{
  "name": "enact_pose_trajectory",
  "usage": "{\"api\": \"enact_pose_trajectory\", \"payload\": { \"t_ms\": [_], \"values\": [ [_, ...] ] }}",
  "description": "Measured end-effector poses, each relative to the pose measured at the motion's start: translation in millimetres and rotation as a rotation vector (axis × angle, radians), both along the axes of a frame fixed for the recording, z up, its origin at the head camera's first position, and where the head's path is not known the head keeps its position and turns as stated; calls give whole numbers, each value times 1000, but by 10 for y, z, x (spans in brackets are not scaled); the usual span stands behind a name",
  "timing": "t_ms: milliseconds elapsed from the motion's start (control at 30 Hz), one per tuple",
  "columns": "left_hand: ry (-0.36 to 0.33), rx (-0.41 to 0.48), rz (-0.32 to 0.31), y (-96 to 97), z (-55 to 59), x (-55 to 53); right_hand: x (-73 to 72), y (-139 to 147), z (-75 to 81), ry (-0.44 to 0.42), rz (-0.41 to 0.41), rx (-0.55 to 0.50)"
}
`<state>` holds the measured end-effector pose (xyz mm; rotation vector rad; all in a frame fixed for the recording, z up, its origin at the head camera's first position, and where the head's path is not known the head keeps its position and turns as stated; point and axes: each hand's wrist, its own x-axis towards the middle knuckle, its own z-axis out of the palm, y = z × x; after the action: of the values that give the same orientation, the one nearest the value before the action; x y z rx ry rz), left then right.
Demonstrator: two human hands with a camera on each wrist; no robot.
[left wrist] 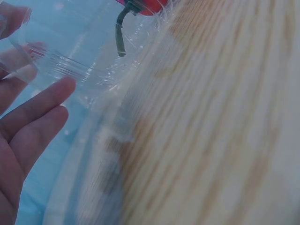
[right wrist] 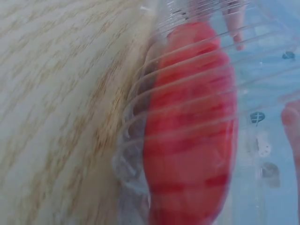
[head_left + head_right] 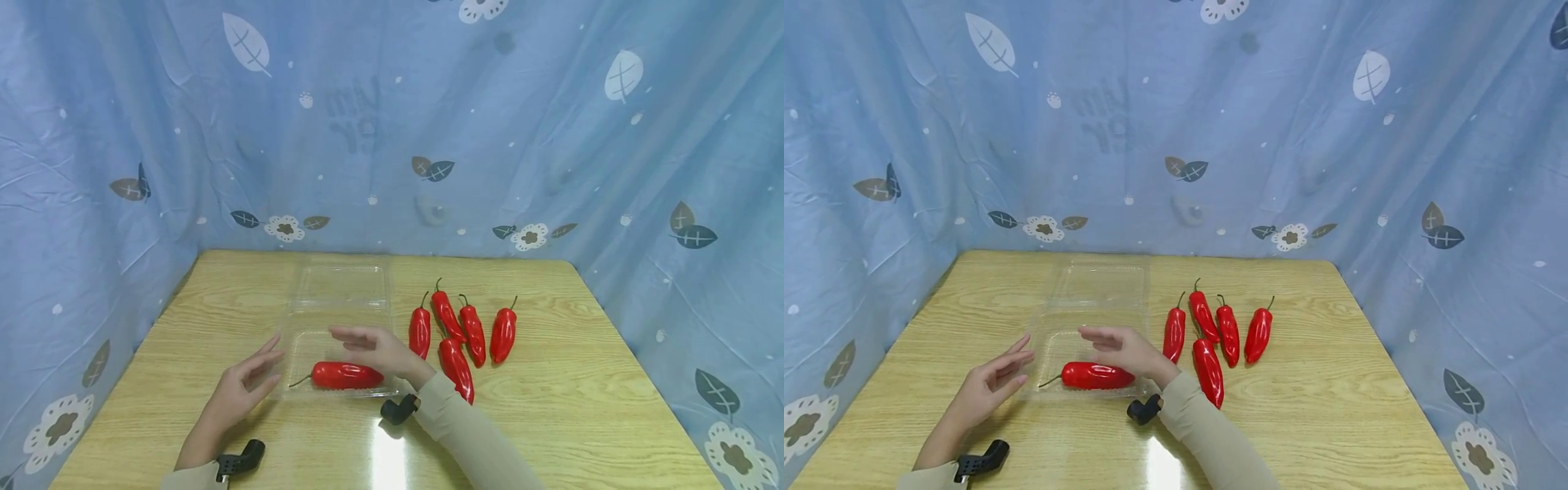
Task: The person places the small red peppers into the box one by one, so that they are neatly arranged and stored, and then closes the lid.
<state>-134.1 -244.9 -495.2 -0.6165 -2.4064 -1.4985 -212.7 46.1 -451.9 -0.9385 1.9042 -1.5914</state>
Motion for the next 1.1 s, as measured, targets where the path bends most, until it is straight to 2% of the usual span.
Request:
{"api": "enact_pose_trajectory", "payload": {
  "t_ms": [233,467,700,1100],
  "values": [
    [16,-8,16,25,9,11,15,64,29,-54,-65,-132],
    [15,-5,22,129,255,102,12,228,139,-41,-138,-160],
    [14,-11,14,-1,-13,-7,23,459,241,13,-211,-201],
    [21,-12,8,5,-2,11,92,972,327,57,-385,-235]
  ]
}}
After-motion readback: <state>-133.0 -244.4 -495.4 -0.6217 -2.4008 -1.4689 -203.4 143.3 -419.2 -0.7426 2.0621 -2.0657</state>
